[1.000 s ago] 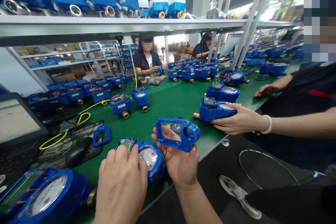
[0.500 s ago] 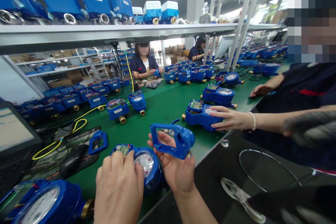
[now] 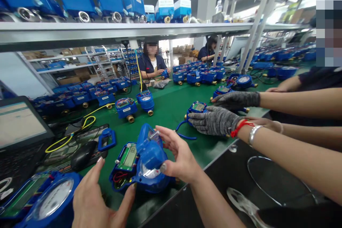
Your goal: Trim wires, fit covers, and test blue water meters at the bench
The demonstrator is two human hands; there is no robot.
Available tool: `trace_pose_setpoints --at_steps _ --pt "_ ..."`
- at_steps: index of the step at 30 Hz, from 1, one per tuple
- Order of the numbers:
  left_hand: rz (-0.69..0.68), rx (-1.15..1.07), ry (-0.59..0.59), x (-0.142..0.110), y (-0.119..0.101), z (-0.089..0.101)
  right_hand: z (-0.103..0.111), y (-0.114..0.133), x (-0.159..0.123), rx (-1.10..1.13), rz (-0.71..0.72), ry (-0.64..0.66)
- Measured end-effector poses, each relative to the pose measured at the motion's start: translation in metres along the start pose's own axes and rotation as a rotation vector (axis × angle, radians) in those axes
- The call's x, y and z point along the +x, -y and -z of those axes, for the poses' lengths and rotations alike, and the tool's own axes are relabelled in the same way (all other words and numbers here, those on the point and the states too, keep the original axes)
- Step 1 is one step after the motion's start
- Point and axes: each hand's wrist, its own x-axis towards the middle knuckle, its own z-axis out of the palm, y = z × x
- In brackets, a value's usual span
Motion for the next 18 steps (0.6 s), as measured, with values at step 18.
trace_pose_setpoints --at_steps 18 --pt "0.458 -0.281 0.274 -0.014 -0.01 0.001 -0.032 0.034 0.042 -0.918 -0.017 0.442"
